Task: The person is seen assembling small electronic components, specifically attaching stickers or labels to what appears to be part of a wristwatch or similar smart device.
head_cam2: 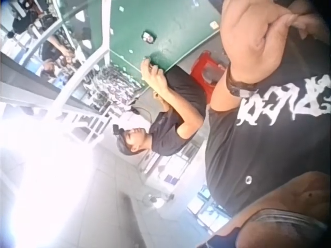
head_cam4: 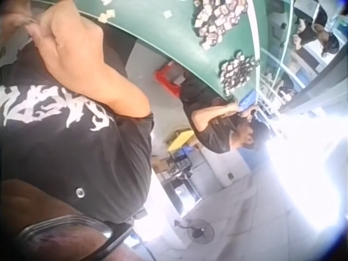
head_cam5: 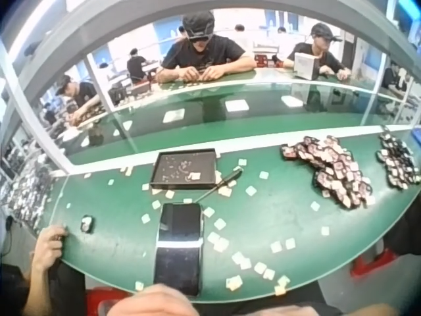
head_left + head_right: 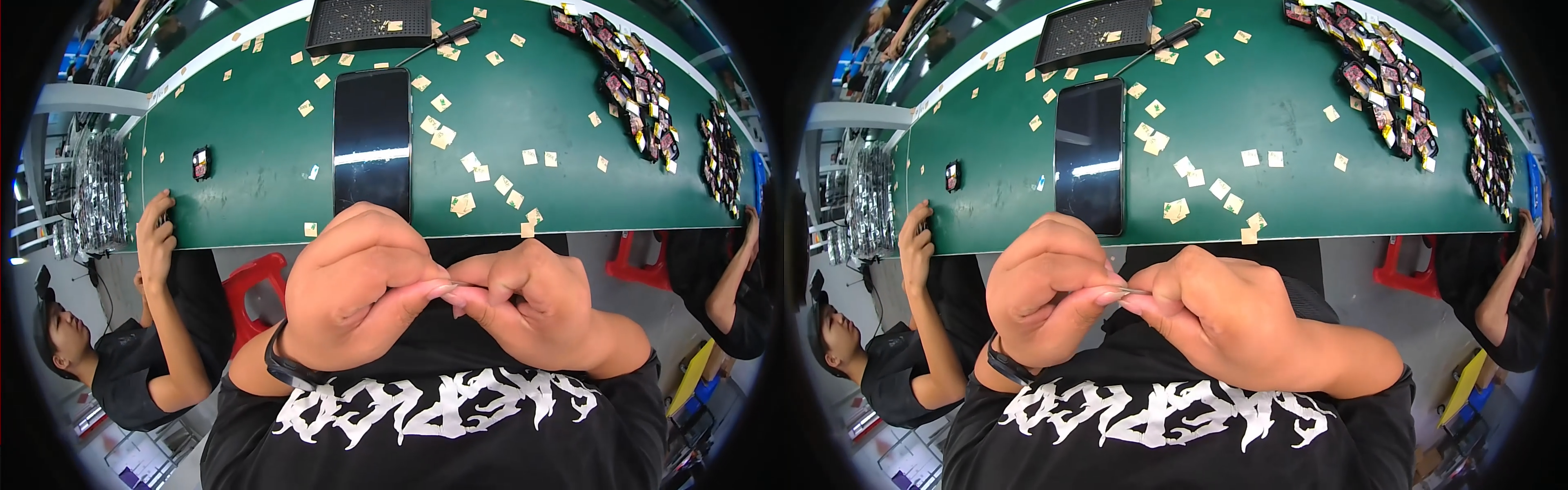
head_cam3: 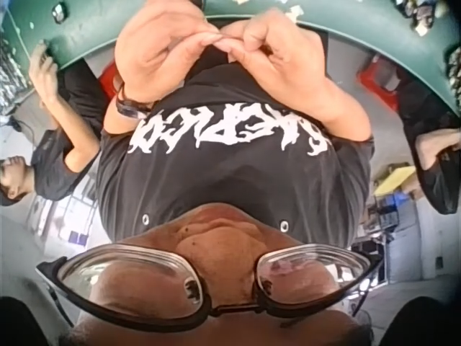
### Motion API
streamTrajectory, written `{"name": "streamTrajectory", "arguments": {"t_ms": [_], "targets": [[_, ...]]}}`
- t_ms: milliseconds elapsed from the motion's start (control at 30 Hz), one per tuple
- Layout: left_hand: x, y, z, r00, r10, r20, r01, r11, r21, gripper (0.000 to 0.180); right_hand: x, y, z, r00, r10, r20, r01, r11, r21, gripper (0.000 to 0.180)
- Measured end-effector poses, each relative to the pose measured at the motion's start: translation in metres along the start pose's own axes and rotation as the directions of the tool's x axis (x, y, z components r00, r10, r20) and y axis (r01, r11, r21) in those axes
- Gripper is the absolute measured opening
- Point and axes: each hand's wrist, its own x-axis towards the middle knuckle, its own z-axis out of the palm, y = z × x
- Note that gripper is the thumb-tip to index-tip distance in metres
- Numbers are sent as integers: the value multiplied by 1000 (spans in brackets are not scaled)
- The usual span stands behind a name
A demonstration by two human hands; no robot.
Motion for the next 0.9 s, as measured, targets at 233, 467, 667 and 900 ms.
{"name": "streamTrajectory", "arguments": {"t_ms": [233,467,667,900], "targets": [[-17,4,6,962,-151,-227,121,982,-144,9,0,3,-2,979,180,-95,-167,977,134,30],[-16,10,4,908,-345,-239,192,847,-497,17,2,-5,-7,874,452,178,-479,739,474,24],[-17,2,4,898,-409,-163,266,799,-539,17,11,-6,-20,745,492,451,-654,403,640,23],[-9,8,9,891,-444,-90,324,763,-559,9,11,0,-24,696,401,596,-696,170,698,22]]}}
